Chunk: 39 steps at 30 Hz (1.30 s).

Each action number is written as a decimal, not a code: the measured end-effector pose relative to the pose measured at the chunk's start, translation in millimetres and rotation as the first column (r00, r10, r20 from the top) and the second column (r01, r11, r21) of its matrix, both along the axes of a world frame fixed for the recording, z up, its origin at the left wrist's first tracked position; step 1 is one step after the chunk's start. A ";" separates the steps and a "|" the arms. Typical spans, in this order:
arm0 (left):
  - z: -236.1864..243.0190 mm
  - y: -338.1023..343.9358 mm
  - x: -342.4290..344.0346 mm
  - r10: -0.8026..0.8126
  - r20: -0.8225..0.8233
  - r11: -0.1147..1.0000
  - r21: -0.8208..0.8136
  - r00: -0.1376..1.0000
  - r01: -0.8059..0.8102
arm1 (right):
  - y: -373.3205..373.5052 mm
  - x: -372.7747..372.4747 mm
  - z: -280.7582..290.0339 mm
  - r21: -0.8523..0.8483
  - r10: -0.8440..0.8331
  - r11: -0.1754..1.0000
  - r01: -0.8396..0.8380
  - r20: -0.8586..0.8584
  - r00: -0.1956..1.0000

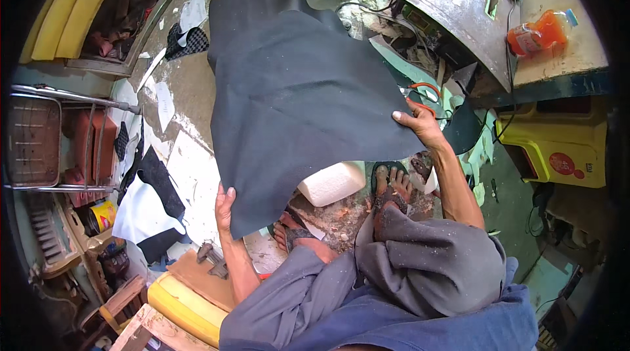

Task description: The person is sitting on the floor in a workshop, using scissors to cut a piece of black fabric. They then drape the fabric over a white foam seat, smooth it out, and trim the excess material to fit the seat's shape. The person also cuts a smaller piece of patterned fabric and places it on the seat.

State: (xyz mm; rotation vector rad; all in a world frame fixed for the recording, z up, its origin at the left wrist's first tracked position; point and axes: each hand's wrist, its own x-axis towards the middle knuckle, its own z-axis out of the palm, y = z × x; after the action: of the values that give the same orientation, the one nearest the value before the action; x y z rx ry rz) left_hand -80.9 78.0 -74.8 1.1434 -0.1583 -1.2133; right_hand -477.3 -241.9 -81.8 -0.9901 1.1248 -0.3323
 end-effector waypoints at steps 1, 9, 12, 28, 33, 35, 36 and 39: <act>3.4 0.9 -0.6 -0.011 -0.001 1.000 -0.004 1.000 0.011 | -1.1 -3.2 0.8 0.029 0.023 0.999 -0.023 -0.006 1.000; -19.8 34.5 -14.8 -0.133 -0.080 0.984 0.109 0.988 0.141 | 2.6 -31.2 -40.1 -0.017 0.146 0.988 -0.152 -0.199 0.969; -26.3 30.5 -23.7 -0.188 -0.120 0.948 0.236 0.975 0.212 | 8.4 -37.7 -46.5 0.167 0.288 0.947 -0.275 -0.058 0.956; -47.3 -43.0 -72.8 -0.805 0.404 0.498 0.859 0.435 0.123 | -6.1 14.3 -73.7 0.219 0.881 0.462 -0.859 -0.220 0.418; -7.1 -53.7 -67.0 -0.440 0.864 0.844 0.491 0.246 -0.215 | -6.3 15.2 -8.9 0.052 0.600 0.338 -0.940 -0.781 0.173; 40.9 -80.1 -83.3 -0.400 0.878 0.896 0.435 0.263 -0.089 | -1.1 6.9 5.2 -0.183 0.297 0.472 -0.863 -0.888 0.351; 47.5 -90.9 -86.6 -0.374 0.916 0.925 0.380 0.144 -0.009 | -1.2 10.9 22.5 -0.362 0.291 0.545 -0.756 -0.765 0.575; 54.0 -109.5 -109.1 -0.300 0.950 0.914 0.312 -0.086 0.260 | 7.0 5.1 18.2 -0.563 0.418 0.612 -0.555 -0.366 0.831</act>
State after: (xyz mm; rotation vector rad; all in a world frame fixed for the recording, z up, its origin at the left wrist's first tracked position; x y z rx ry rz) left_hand -190.0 -31.6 -20.8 1.9212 -1.6543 -0.3875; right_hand -472.2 -235.0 -63.7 -1.9587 0.8581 -0.1690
